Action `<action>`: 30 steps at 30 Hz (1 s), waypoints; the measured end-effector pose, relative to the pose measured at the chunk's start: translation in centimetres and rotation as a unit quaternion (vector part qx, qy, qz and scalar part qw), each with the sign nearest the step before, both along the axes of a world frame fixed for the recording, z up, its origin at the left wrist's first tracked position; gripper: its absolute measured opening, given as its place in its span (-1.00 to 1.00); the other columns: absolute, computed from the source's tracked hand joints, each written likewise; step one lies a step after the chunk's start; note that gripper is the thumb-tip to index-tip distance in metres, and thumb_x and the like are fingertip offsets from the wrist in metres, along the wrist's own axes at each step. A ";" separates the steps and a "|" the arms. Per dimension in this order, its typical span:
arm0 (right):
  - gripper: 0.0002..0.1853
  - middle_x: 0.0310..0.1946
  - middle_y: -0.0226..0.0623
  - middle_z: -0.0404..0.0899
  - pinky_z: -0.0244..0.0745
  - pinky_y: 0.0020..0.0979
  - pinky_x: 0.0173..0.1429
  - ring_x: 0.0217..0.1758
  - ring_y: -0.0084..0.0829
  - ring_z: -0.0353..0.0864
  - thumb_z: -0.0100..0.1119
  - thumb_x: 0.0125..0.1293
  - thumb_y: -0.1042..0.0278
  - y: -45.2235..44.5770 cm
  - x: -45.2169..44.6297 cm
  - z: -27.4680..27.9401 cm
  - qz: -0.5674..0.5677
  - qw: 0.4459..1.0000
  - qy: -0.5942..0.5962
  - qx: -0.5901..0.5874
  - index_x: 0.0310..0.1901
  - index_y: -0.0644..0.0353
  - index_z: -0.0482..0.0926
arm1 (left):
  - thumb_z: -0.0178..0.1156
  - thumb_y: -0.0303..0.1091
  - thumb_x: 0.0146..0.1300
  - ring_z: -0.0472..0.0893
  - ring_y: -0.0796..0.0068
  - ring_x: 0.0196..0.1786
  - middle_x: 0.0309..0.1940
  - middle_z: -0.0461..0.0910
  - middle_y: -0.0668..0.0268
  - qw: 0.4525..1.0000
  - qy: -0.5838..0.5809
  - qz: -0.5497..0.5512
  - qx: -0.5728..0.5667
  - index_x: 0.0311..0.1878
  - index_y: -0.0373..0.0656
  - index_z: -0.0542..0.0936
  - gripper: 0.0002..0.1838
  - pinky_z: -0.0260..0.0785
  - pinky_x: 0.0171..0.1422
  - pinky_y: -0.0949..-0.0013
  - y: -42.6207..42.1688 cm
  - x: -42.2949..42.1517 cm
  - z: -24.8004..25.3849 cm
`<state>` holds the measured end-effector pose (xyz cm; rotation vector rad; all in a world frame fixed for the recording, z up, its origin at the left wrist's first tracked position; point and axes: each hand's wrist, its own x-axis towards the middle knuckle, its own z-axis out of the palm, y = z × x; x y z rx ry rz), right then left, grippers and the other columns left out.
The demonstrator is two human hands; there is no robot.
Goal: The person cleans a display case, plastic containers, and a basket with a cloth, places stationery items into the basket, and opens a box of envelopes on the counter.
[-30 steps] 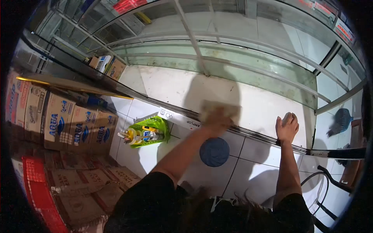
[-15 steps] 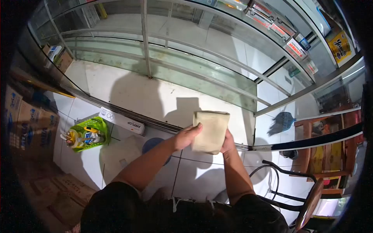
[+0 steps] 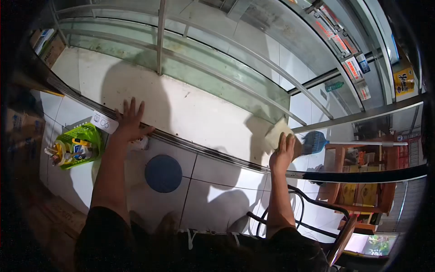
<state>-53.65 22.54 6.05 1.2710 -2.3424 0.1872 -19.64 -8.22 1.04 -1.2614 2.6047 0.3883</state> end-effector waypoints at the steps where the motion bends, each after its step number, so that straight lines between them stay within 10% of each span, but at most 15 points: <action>1: -0.50 0.08 0.12 0.30 0.24 -0.17 0.14 0.15 -0.01 0.29 0.02 0.04 0.45 0.7 -0.8 -3.0 -0.088 0.993 -0.070 0.043 0.09 0.34 0.31 | 0.12 0.36 -0.14 -0.43 0.14 0.42 0.39 -0.37 0.20 0.999 -0.015 0.009 0.027 0.37 -0.01 -0.13 0.10 -0.48 0.25 -0.36 -0.3 0.5 -0.4; 5: -0.39 0.10 0.19 0.22 0.10 -0.09 0.22 0.18 0.14 0.18 0.06 0.00 0.16 -0.8 1.1 -6.7 -0.238 0.949 -0.196 0.072 0.10 0.29 0.28 | 0.20 0.41 -0.33 -0.44 0.15 0.42 0.39 -0.40 0.22 0.997 -0.067 0.003 0.047 0.37 0.01 -0.21 0.27 -0.46 0.25 -0.37 0.1 -0.2 1.7; 7: -0.43 0.15 0.13 0.18 0.04 -0.07 0.24 0.25 0.07 0.10 0.04 0.01 0.21 -1.5 2.5 -13.8 -0.080 0.989 -0.121 0.021 0.09 0.27 0.30 | 0.21 0.41 -0.37 -0.44 0.15 0.42 0.39 -0.41 0.22 0.996 -0.071 -0.001 0.049 0.37 0.01 -0.21 0.29 -0.46 0.25 -0.37 -0.1 -0.6 1.4; 10: -0.43 0.19 -0.05 0.22 0.02 -0.07 0.28 0.21 -0.05 0.22 0.08 0.05 0.34 -9.0 11.7 -10.1 0.088 0.986 -0.135 -0.050 0.16 0.20 0.26 | 0.23 0.42 -0.43 -0.45 0.15 0.42 0.39 -0.42 0.23 0.996 -0.078 0.009 0.046 0.37 0.01 -0.22 0.33 -0.45 0.25 -0.37 -0.1 -0.5 1.3; 13: -0.55 -0.08 -0.14 0.46 0.23 -0.22 0.14 -0.09 -0.24 0.47 0.07 0.12 0.36 -11.9 15.7 -5.9 0.214 0.901 -0.377 -0.007 0.08 0.22 0.33 | 0.25 0.42 -0.46 -0.46 0.16 0.42 0.39 -0.43 0.23 0.995 -0.086 0.020 0.045 0.37 0.01 -0.22 0.35 -0.45 0.25 -0.36 -0.2 -0.5 1.2; 15: -0.70 -0.40 -0.30 0.49 0.35 -0.38 -0.09 -0.35 -0.47 0.43 -0.01 0.18 0.43 -12.8 16.7 -4.0 0.193 0.687 -0.701 -0.013 -0.03 0.28 0.39 | 0.25 0.42 -0.46 -0.46 0.16 0.42 0.39 -0.43 0.23 0.996 -0.080 0.021 0.044 0.37 0.01 -0.22 0.35 -0.46 0.25 -0.36 -0.1 -0.2 1.1; 19: -0.74 -0.46 -0.42 0.47 0.36 -0.42 -0.28 -0.37 -0.50 0.42 -0.13 0.17 0.54 -8.9 10.8 -2.9 0.133 0.754 -0.628 -0.141 -0.09 0.30 0.43 | 0.25 0.42 -0.46 -0.47 0.16 0.42 0.39 -0.43 0.23 0.997 -0.064 0.016 0.039 0.37 0.01 -0.21 0.35 -0.47 0.26 -0.35 0.0 -0.2 0.7; 20: -0.69 -0.38 -0.34 0.54 0.39 -0.43 -0.26 -0.34 -0.44 0.49 -0.12 0.18 0.55 -7.9 8.5 -1.4 0.193 0.887 -0.376 -0.183 -0.02 0.27 0.42 | 0.24 0.42 -0.46 -0.48 0.16 0.41 0.39 -0.44 0.23 0.998 -0.059 0.013 0.037 0.37 0.01 -0.21 0.35 -0.47 0.26 -0.35 0.0 -0.1 0.6; 22: -0.58 -0.07 -0.04 0.46 0.35 -0.39 0.03 -0.02 -0.25 0.45 -0.11 0.14 0.57 -3.8 2.3 -1.9 0.084 0.899 -0.402 -0.155 0.09 0.24 0.35 | 0.24 0.42 -0.46 -0.48 0.16 0.41 0.39 -0.44 0.23 0.998 -0.052 0.012 0.029 0.37 0.01 -0.21 0.34 -0.48 0.26 -0.35 -0.2 0.0 0.8; 24: -0.59 -0.02 -0.02 0.43 0.30 -0.32 0.11 0.04 -0.18 0.41 -0.05 0.14 0.45 -1.8 -0.1 -0.3 -0.082 0.994 0.044 0.057 0.08 0.25 0.35 | 0.24 0.42 -0.45 -0.48 0.16 0.41 0.39 -0.45 0.24 0.997 -0.058 0.017 0.052 0.37 0.01 -0.23 0.35 -0.50 0.26 -0.35 -0.1 -0.3 1.4; 30: -0.52 -0.02 0.06 0.39 0.26 -0.18 0.13 0.07 0.00 0.35 0.11 -0.01 0.26 -3.7 -5.3 -11.9 -0.308 0.915 -0.259 -0.022 -0.03 0.33 0.38 | 0.23 0.44 -0.47 -0.50 0.15 0.41 0.39 -0.47 0.24 0.995 -0.078 0.019 0.054 0.37 0.01 -0.26 0.37 -0.51 0.26 -0.35 -0.2 -0.3 0.8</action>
